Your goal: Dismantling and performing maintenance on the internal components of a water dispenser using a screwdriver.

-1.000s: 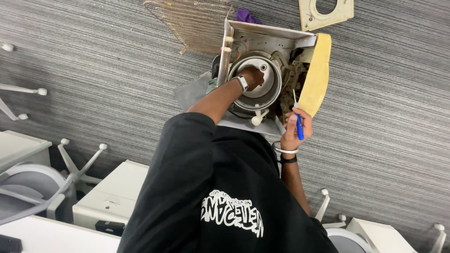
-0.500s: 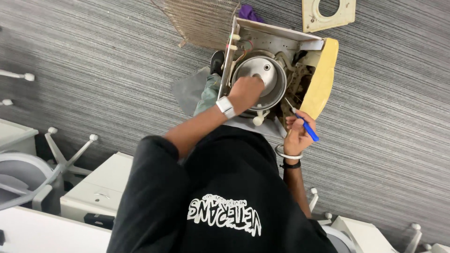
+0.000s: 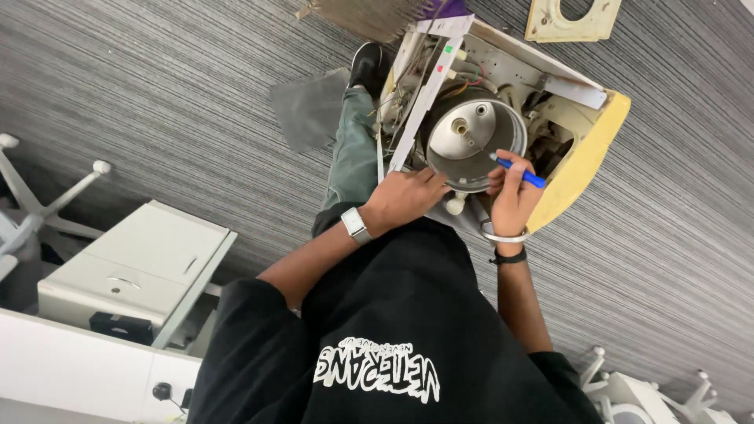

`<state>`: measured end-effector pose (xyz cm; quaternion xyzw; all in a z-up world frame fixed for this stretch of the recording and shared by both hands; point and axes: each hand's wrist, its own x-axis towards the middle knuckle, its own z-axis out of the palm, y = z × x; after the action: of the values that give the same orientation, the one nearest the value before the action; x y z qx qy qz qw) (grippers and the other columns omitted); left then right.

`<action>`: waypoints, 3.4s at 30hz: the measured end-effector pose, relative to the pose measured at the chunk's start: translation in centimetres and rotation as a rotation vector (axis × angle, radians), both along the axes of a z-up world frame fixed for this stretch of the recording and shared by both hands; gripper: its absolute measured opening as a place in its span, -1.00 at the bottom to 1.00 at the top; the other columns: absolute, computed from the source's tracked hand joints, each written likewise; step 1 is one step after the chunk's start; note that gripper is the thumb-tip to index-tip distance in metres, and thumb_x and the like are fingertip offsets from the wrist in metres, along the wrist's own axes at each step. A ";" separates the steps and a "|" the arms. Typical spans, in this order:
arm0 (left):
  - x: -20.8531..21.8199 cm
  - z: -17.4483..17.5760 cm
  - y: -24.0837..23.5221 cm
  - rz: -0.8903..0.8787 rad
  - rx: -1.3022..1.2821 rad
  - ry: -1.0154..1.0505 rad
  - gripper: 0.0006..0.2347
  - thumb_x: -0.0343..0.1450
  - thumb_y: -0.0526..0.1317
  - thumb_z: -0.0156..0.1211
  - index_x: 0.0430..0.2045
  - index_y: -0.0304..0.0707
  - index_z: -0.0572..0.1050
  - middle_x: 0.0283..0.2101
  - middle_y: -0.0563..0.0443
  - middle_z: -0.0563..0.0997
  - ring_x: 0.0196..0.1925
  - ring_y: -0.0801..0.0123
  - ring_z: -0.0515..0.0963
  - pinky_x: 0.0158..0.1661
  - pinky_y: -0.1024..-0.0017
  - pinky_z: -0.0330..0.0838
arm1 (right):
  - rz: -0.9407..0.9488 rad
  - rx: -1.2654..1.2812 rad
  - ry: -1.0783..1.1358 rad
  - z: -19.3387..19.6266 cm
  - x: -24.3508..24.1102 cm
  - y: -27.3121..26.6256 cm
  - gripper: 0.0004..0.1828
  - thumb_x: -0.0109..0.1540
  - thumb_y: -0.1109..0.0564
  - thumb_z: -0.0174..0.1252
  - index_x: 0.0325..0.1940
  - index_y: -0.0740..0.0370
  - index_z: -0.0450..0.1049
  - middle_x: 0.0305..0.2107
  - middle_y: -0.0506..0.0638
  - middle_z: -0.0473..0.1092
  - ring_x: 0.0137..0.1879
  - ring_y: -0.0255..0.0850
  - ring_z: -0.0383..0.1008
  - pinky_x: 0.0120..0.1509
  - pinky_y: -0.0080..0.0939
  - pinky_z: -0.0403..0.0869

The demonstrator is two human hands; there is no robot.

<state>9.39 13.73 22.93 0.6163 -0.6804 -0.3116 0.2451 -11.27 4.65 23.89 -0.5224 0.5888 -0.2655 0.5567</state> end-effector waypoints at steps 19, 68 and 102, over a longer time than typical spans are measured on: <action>3.1 -0.7 -2.0 0.157 -0.035 0.117 -0.87 0.50 -0.15 0.18 -0.32 -0.20 0.54 -0.47 0.02 0.56 -0.46 0.20 0.62 -0.47 0.26 0.50 | 0.301 -0.279 0.509 -0.4 5.8 -1.9 -0.88 0.35 0.23 0.26 -0.04 0.28 0.56 -0.39 0.08 0.55 -0.36 -0.27 0.51 -0.22 -0.28 0.47; 3.1 -2.0 -2.0 0.985 0.187 0.857 -0.76 0.58 -0.15 0.12 -0.33 -0.42 0.54 -0.58 0.10 0.52 -0.53 0.68 0.36 -0.53 0.47 0.23 | 1.468 -0.336 1.224 -17.1 4.5 -7.8 -0.71 0.17 -0.10 0.14 -0.17 0.01 0.66 -0.20 0.09 0.58 -0.05 0.07 0.59 -0.05 0.11 0.49; 2.7 -2.2 -9.3 0.302 0.024 -0.053 -0.76 0.52 -0.03 0.13 -0.25 -0.24 0.39 -0.69 -0.06 0.52 -0.67 0.07 0.57 -0.64 0.17 0.40 | 0.742 -0.526 0.861 0.2 3.9 -2.4 -0.72 0.40 -0.05 0.24 -0.14 0.22 0.47 -0.23 0.11 0.48 -0.06 0.02 0.52 -0.03 0.01 0.52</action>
<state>12.07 4.44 20.72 0.7226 -0.5824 -0.2631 0.2636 -7.33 2.29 24.08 -0.8718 0.4545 0.0436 0.1775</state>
